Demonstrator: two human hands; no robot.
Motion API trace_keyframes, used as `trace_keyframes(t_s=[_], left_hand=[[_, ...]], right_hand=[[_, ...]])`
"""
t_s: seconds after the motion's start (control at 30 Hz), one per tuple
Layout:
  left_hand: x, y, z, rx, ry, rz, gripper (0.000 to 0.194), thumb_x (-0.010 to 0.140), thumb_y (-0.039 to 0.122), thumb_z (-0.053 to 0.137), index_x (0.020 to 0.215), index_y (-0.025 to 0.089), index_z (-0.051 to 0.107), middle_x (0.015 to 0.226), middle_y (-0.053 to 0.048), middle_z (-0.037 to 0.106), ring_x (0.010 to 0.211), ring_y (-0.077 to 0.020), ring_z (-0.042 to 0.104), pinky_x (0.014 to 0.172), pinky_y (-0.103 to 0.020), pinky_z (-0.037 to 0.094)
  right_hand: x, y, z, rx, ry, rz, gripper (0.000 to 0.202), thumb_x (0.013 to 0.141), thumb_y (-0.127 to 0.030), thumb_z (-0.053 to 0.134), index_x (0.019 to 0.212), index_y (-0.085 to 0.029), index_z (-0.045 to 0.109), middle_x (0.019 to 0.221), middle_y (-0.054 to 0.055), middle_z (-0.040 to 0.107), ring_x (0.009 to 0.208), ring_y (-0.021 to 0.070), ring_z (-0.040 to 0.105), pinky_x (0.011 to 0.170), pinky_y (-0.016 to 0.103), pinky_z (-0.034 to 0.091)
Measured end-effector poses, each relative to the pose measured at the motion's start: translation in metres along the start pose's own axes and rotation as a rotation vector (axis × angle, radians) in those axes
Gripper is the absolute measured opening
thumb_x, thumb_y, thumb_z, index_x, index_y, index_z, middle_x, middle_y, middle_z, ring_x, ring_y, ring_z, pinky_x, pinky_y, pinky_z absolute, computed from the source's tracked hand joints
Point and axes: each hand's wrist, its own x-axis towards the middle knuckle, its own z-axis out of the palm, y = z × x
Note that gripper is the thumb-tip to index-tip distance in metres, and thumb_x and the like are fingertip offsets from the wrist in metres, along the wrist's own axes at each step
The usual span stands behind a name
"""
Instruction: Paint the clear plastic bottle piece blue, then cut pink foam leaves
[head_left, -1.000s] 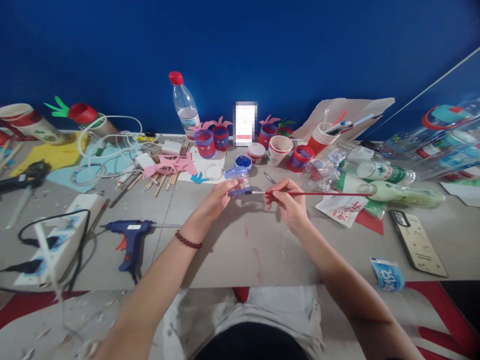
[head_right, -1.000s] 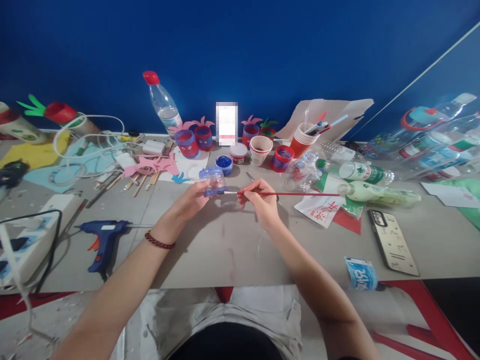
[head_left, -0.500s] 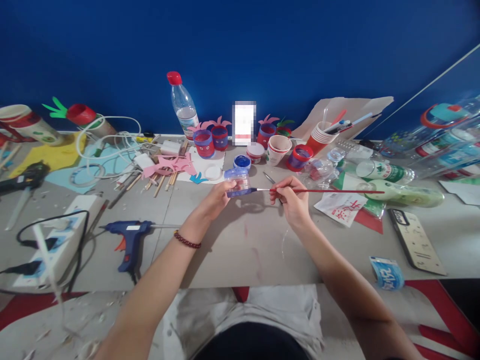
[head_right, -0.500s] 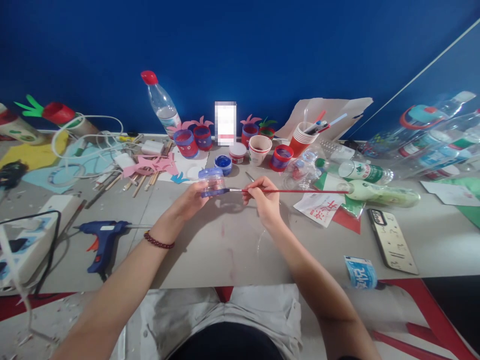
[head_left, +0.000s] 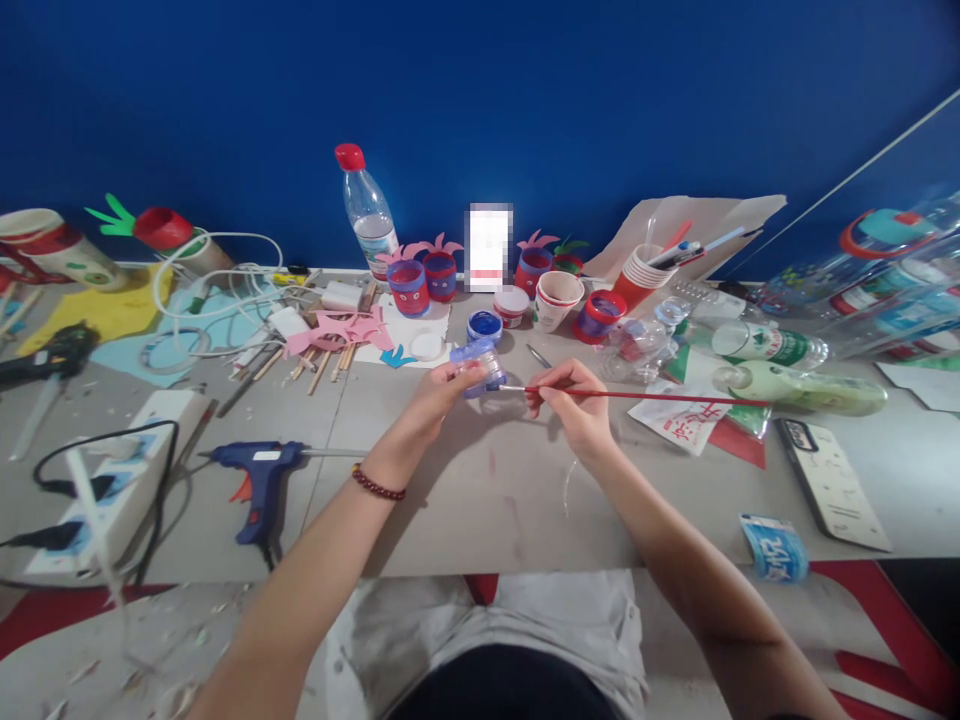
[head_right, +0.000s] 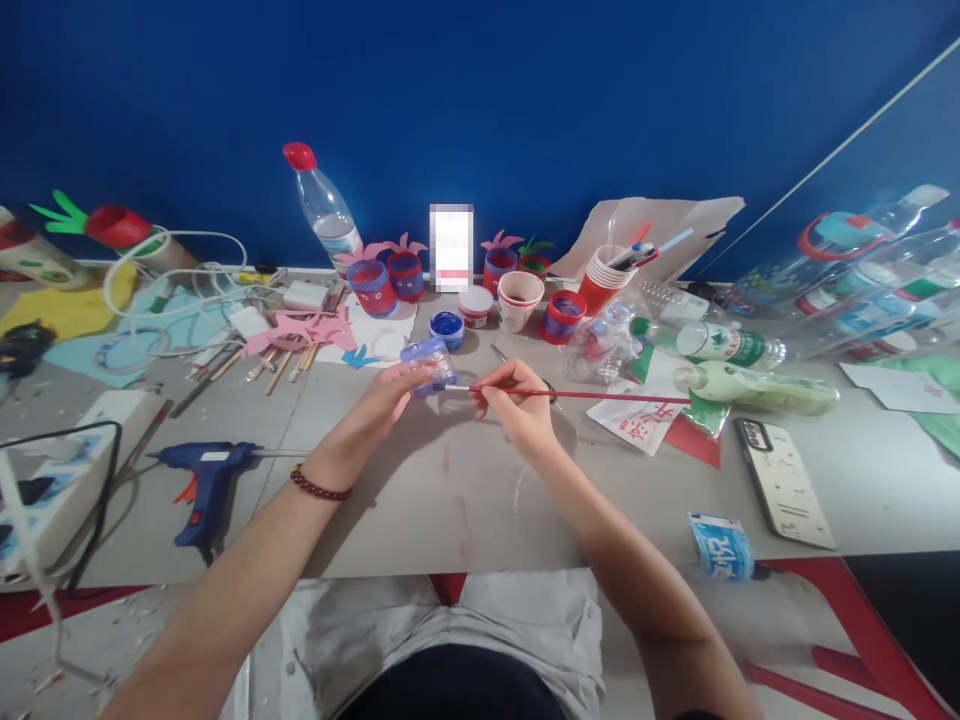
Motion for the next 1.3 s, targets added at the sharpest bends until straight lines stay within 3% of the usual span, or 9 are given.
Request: trace_keyframes(t_s=[0.2, 0.53, 0.77, 0.93, 1.3], left_hand=[[-0.002, 0.0, 0.0, 0.016, -0.029, 0.006, 0.036, 0.067, 0.046, 0.083, 0.089, 0.018, 0.076, 0.095, -0.008, 0.075, 0.105, -0.0293, 0.065, 0.099, -0.043, 0.044], [0.003, -0.002, -0.001, -0.078, 0.052, 0.016, 0.037, 0.061, 0.044, 0.085, 0.088, 0.02, 0.074, 0.097, -0.006, 0.075, 0.11, -0.0281, 0.065, 0.104, -0.041, 0.043], [0.003, -0.001, 0.003, -0.15, 0.129, 0.078, 0.049, 0.055, 0.042, 0.086, 0.095, 0.023, 0.068, 0.101, -0.005, 0.072, 0.118, -0.0289, 0.06, 0.103, -0.04, 0.042], [0.001, -0.001, 0.008, -0.137, 0.147, 0.117, 0.048, 0.055, 0.042, 0.085, 0.095, 0.023, 0.065, 0.094, -0.002, 0.069, 0.111, -0.025, 0.061, 0.101, -0.038, 0.042], [-0.001, -0.005, 0.008, -0.045, 0.258, 0.181, 0.041, 0.057, 0.038, 0.087, 0.086, 0.021, 0.063, 0.086, -0.001, 0.068, 0.095, -0.0219, 0.064, 0.091, -0.036, 0.047]], right_hand=[[-0.001, -0.001, 0.002, -0.063, 0.007, -0.08, 0.011, 0.076, -0.024, 0.069, 0.071, -0.021, 0.06, 0.068, -0.001, 0.069, 0.055, 0.0122, 0.063, 0.05, 0.026, 0.056], [0.002, 0.0, -0.003, -0.133, 0.177, -0.131, 0.011, 0.077, -0.026, 0.07, 0.074, -0.022, 0.06, 0.065, -0.002, 0.067, 0.055, 0.013, 0.064, 0.049, 0.025, 0.054], [-0.007, 0.016, -0.001, -0.369, 0.089, -0.265, 0.015, 0.094, -0.035, 0.061, 0.095, -0.024, 0.071, 0.082, 0.004, 0.075, 0.07, 0.0178, 0.071, 0.064, 0.034, 0.06], [-0.008, 0.02, -0.002, -0.582, 0.042, -0.396, 0.013, 0.094, -0.031, 0.06, 0.096, -0.027, 0.072, 0.088, 0.004, 0.077, 0.075, 0.0193, 0.072, 0.075, 0.038, 0.06], [-0.013, 0.019, 0.003, -0.679, -0.139, -0.602, 0.018, 0.096, -0.021, 0.055, 0.104, -0.028, 0.069, 0.094, 0.008, 0.075, 0.086, 0.0208, 0.071, 0.077, 0.036, 0.058]])
